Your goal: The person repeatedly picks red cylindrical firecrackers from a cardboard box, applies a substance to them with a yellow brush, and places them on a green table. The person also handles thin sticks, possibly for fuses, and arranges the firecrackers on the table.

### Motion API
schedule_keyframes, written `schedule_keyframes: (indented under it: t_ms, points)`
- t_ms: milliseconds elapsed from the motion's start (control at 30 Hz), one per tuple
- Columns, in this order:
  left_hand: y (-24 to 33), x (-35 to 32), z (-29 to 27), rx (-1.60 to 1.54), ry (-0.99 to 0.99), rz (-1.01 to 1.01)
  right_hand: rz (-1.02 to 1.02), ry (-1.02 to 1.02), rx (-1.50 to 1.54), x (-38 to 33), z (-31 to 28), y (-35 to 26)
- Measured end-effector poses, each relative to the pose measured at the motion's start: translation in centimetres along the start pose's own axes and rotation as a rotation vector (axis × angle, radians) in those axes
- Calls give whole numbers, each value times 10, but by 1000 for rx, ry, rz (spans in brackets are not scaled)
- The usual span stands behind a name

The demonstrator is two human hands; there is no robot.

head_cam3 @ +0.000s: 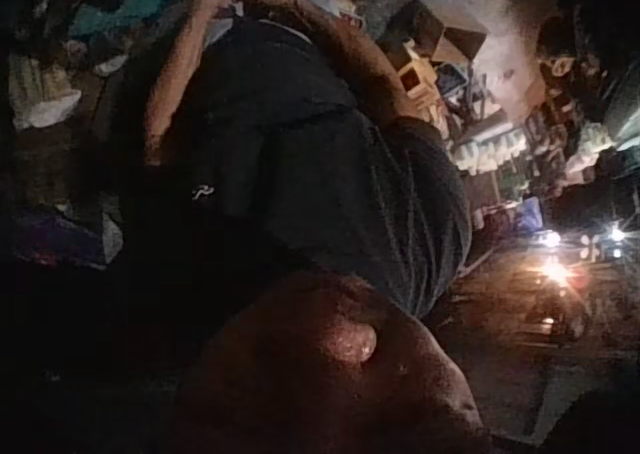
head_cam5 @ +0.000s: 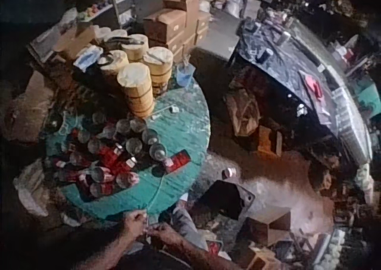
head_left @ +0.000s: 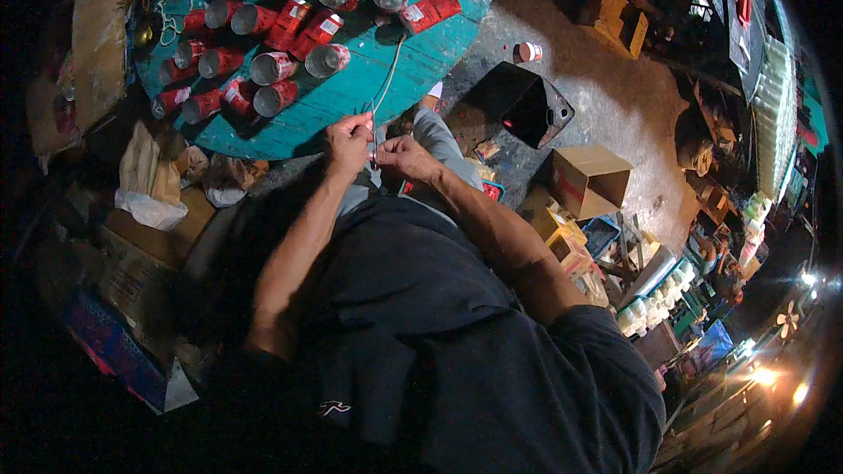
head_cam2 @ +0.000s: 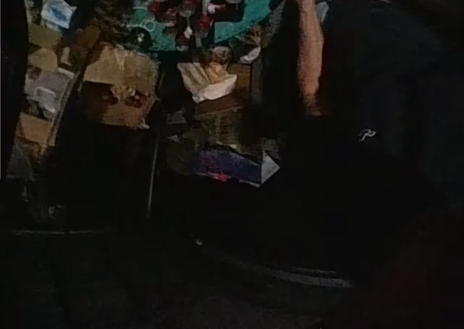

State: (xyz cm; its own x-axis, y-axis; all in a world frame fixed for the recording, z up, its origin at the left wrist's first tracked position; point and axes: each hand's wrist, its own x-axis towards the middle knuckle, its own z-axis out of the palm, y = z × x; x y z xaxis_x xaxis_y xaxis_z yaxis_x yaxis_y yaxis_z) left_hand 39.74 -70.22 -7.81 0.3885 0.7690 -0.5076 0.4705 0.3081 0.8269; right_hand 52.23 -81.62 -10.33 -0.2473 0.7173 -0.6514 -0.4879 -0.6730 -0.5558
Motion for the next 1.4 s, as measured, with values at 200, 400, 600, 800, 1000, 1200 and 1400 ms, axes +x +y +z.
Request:
schedule_keyframes:
  t_ms: [200, 400, 600, 800, 1000, 1200, 1400]
  points:
    - [15, -5, 1, -131, -28, -184, 21, 38, 76, 7, -2, 7]
    - [16, -14, -14, 85, 83, -154, -34, -33, 85, -1, 0, -17]
    - [19, -35, -29, -233, -87, -119, -310, 124, 224, -12, 23, -49]
    - [46, -38, -17, -317, -169, -6, -346, 291, 257, -23, 25, -78]
    - [34, -46, -33, -87, -314, -91, -435, 386, 118, -11, -23, -110]
    - [4, -33, -23, -418, -99, -215, -493, 479, -220, 0, -22, -152]
    - [4, -20, -21, -505, 9, -284, -642, 658, -780, 2, -24, -102]
